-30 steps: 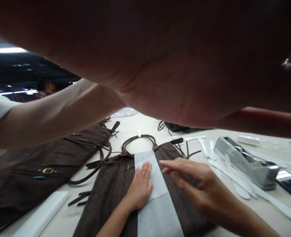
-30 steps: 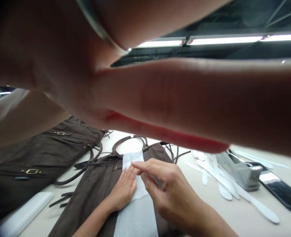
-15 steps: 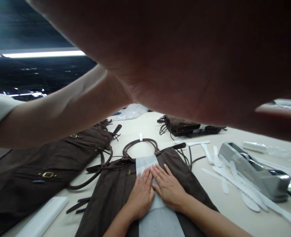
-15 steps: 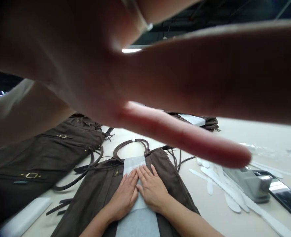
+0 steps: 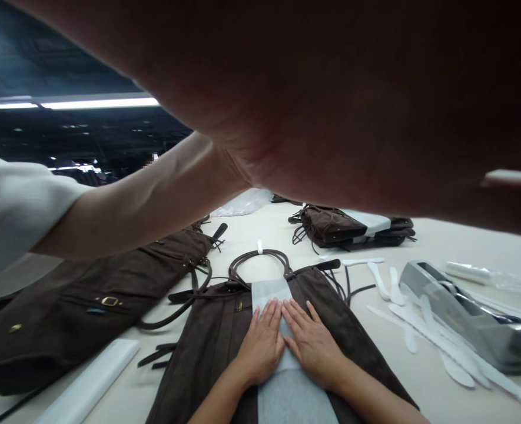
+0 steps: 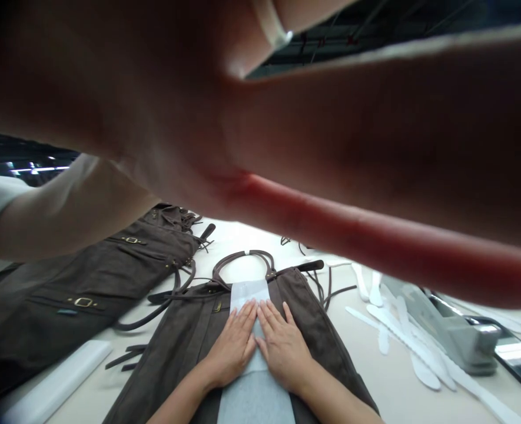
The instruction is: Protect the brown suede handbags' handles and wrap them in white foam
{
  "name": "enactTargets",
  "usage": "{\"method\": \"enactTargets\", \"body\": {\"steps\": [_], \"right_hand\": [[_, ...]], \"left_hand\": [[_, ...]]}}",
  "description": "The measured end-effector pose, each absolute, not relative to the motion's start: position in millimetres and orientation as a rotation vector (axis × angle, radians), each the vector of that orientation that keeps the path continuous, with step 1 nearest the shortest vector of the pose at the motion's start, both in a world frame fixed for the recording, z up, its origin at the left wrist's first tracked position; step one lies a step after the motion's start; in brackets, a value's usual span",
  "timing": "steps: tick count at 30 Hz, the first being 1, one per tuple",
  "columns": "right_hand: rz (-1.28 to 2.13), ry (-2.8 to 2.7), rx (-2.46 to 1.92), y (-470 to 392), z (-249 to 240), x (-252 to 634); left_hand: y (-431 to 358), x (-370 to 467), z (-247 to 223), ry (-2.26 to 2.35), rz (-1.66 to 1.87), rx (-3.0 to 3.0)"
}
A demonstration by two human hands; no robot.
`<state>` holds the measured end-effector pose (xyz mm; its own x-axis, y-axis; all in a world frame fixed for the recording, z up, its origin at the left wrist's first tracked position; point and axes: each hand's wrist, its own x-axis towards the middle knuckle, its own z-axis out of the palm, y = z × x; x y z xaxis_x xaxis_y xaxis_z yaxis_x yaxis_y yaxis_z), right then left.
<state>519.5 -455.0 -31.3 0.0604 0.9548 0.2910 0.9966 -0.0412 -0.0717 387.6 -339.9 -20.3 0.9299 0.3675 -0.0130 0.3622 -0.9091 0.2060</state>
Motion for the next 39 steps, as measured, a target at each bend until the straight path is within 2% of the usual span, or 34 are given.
{"method": "enactTargets", "body": {"steps": [7, 12, 17, 20, 26, 31, 39], "right_hand": [[-0.210, -1.909, -2.054, -457, -28, 519], [-0.244, -1.867, -2.044, -440, 9, 526], [-0.001, -2.001, -2.069, -395, 39, 534], [0.098, -2.045, -2.119, -380, 25, 539], [0.074, -1.994, -2.027, -399, -13, 544], [0.114, -2.020, -2.032, -421, -15, 543], [0.176, -2.046, -2.078, -457, -10, 527]], "left_hand": [[-341, 387, -18, 0.553, 0.036, 2.855], [-343, 387, -19, 0.546, 0.075, 2.849], [-344, 387, -14, 0.552, 0.048, 2.832], [-345, 387, -13, 0.544, 0.049, 2.817], [-334, 381, -17, 0.481, 0.076, 2.607], [-319, 376, -22, 0.487, 0.153, 2.465], [-333, 374, -20, 0.444, 0.070, 2.555]]}}
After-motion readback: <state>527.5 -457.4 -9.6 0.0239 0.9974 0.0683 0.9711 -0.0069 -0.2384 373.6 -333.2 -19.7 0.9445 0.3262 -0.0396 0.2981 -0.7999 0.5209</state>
